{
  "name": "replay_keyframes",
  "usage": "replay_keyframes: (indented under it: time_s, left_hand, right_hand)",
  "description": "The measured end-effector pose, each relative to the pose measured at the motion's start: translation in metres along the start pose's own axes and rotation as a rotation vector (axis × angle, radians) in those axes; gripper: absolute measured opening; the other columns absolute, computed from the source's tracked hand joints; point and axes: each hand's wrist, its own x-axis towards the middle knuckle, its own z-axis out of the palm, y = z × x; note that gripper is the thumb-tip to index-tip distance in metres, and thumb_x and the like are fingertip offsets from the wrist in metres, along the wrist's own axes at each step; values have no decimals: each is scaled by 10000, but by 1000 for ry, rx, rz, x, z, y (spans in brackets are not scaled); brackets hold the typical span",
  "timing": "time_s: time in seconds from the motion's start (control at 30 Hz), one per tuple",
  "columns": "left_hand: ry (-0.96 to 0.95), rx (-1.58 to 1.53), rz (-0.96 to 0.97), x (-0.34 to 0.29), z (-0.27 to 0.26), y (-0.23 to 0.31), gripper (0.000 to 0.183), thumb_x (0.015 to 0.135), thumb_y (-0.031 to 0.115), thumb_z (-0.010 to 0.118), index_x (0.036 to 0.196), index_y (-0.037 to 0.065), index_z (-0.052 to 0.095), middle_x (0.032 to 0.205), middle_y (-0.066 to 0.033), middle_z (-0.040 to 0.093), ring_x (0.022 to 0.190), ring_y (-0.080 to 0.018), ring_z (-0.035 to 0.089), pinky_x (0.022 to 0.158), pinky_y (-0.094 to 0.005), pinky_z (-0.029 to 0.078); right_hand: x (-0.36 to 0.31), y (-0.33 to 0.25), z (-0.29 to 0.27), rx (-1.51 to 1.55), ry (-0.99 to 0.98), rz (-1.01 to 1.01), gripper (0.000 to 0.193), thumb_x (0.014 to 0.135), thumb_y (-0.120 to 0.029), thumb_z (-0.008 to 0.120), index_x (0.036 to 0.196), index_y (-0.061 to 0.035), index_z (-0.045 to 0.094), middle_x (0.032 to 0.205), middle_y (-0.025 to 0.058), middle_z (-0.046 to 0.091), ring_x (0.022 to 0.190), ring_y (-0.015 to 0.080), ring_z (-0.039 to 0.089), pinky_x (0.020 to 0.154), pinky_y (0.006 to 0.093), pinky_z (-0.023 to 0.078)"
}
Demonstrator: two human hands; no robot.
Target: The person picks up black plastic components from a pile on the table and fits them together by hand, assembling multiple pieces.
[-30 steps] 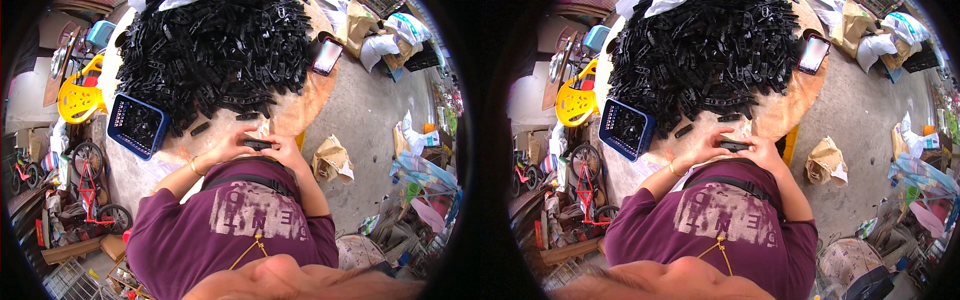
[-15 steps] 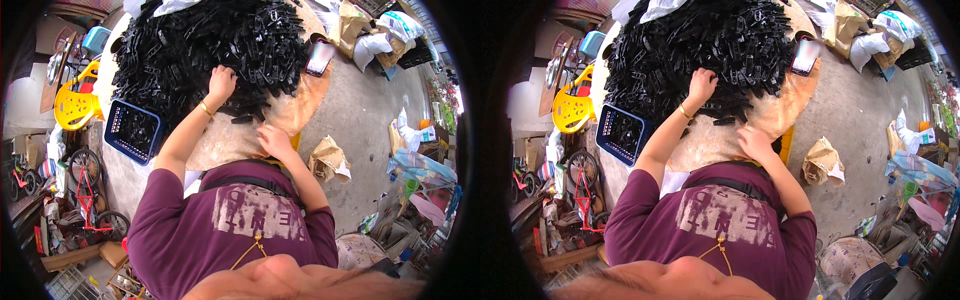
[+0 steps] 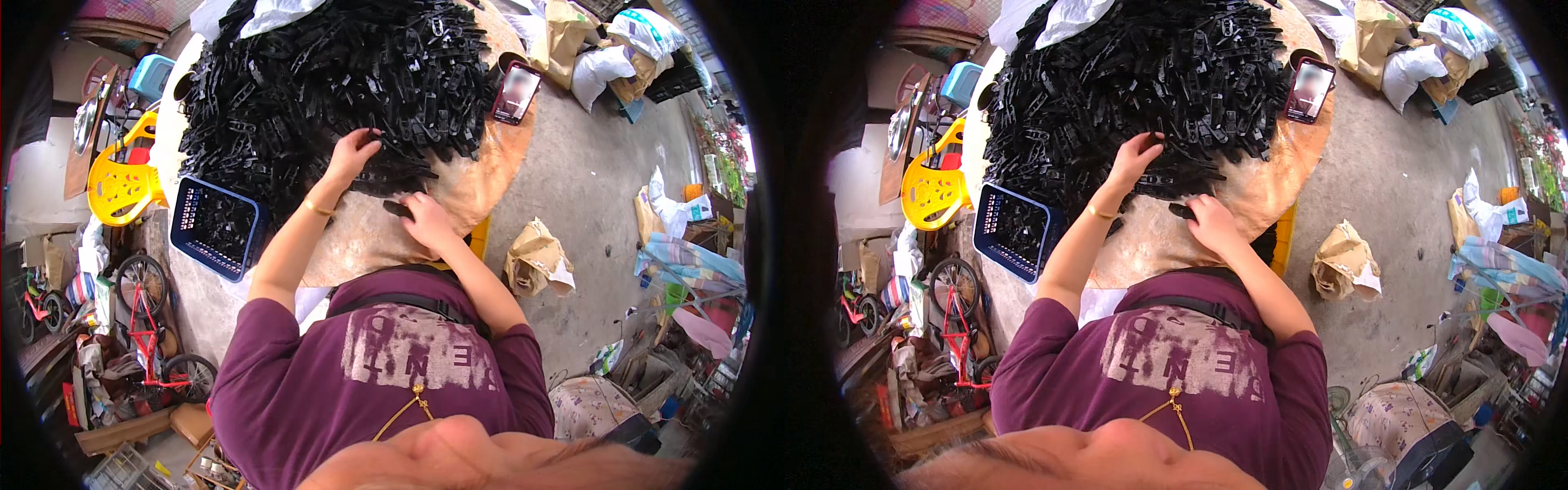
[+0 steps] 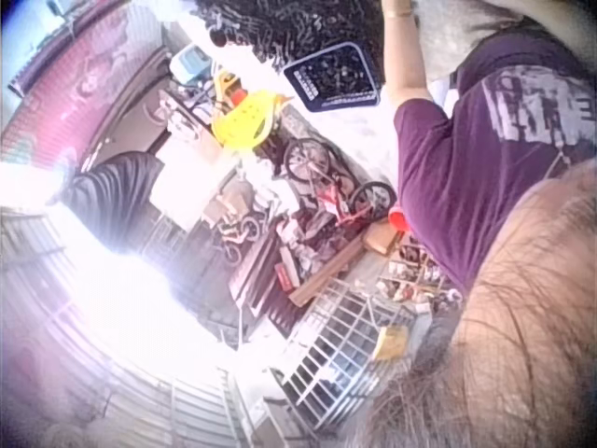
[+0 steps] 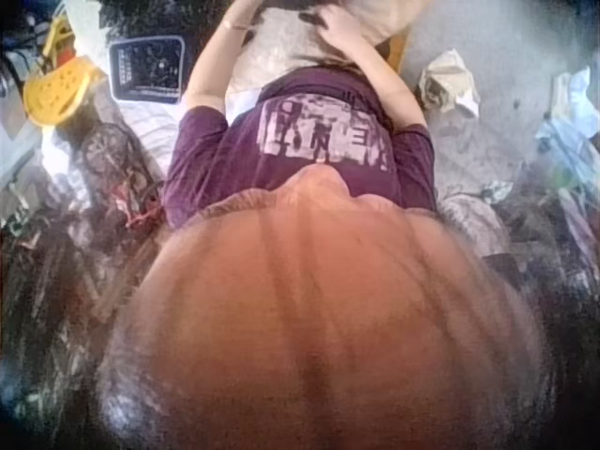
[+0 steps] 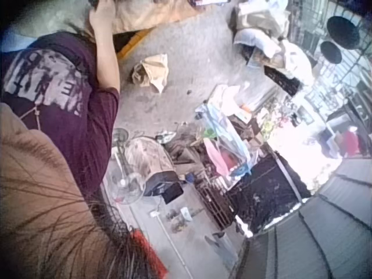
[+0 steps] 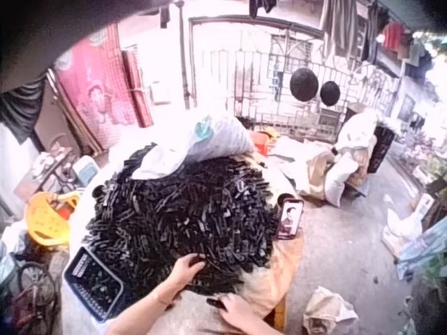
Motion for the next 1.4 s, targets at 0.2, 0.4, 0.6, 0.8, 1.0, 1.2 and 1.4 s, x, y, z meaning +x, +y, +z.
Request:
replay_keyframes:
  time_s: [0.2,0.4,0.6,0.8,1.0,1.2,1.4]
  left_hand:
    - [-443,-1183,-137,-65,-8,5,380,843,81,565,1206,38,460,1050,-78,587,989,-175,561,872,-317,448]
    - [-539,-1224,-178,-94,2,8,369,852,139,572,1196,46,475,1036,-50,581,978,-158,554,875,-333,442]
    - [-671,-1174,-308,-105,1,19,419,880,219,534,1221,-1,428,985,-52,594,803,-113,599,678,-249,512]
    - [-611,-847,-253,-115,3,32,281,866,231,560,1025,0,547,797,-20,600,620,-77,566,512,-178,431]
    - [-497,-759,-210,-126,7,31,333,864,242,564,1129,41,560,807,-8,624,616,-51,563,471,-160,392]
    - [-458,-677,-188,-129,6,25,307,887,237,525,1100,21,576,798,-4,620,669,-48,562,512,-171,412]
    - [-459,-898,-274,-135,4,29,346,878,191,540,1142,-33,528,983,-69,609,838,-106,586,737,-226,489]
  right_hand:
    - [-7,-1,-29,1161,70,417,394,849,-104,517,1219,2,435,821,10,577,673,57,524,597,195,444]
    - [-10,-32,-70,1132,-216,310,374,892,-94,458,1250,6,413,914,34,570,774,82,543,668,205,453]
    - [-17,-40,-82,714,-74,-18,250,771,1,583,1019,-1,611,889,81,584,757,132,551,649,220,439]
    - [-22,-51,-83,565,-29,35,259,754,1,606,1013,4,603,854,92,579,726,147,552,605,232,437]
    - [-29,-53,-79,560,-92,54,254,763,-33,611,1014,1,596,856,100,578,698,156,547,597,252,435]
    - [-31,-55,-82,539,-159,71,231,770,-46,607,995,5,598,839,104,587,685,165,554,596,252,442]
    - [-36,-58,-69,493,37,86,229,769,-46,608,990,15,596,836,124,606,658,174,574,563,254,449]
